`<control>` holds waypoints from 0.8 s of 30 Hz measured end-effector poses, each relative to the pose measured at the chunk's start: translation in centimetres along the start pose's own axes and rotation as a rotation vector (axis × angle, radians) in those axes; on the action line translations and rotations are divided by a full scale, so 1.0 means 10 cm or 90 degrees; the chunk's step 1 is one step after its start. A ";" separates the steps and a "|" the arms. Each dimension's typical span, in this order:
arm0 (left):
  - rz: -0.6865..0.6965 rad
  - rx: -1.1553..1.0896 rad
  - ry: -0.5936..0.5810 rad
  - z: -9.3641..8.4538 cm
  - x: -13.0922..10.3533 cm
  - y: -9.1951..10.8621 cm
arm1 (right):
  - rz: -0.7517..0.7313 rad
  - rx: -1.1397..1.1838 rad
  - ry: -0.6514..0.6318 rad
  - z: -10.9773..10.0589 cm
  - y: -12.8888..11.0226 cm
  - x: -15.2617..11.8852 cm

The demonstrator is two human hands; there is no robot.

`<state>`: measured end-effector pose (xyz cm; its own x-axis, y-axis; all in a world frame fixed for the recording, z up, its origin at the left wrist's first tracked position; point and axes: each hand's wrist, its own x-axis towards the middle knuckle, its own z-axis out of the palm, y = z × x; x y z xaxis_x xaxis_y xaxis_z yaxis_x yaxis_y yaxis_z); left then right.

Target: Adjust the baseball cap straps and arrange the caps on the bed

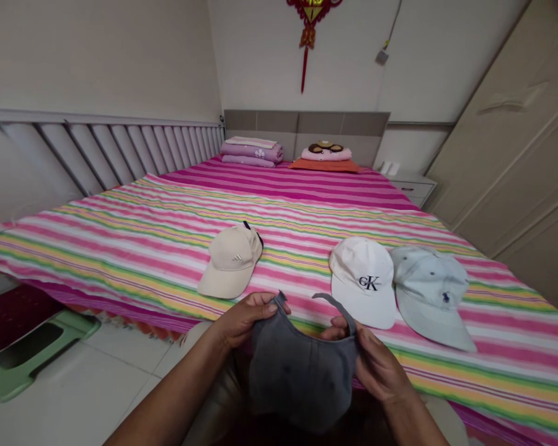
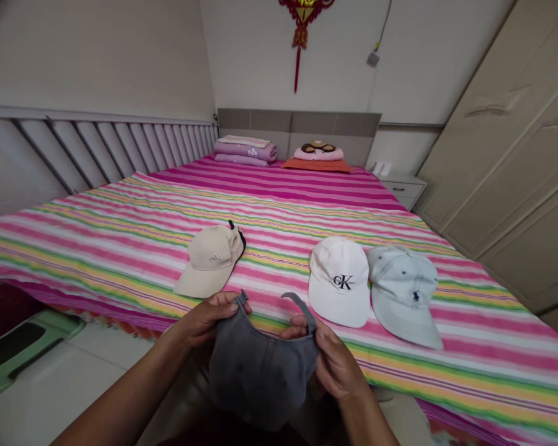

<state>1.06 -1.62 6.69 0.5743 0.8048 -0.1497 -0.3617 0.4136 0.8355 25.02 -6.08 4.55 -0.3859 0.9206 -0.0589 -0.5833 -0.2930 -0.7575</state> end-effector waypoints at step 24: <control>0.014 0.016 -0.068 0.24 0.14 -0.05 | -0.010 -0.110 -0.027 0.19 -0.20 0.19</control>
<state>3.80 -1.74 7.34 0.6421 0.7629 -0.0756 -0.3568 0.3847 0.8513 24.09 -4.24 7.14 -0.4098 0.9119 -0.0211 -0.4591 -0.2263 -0.8591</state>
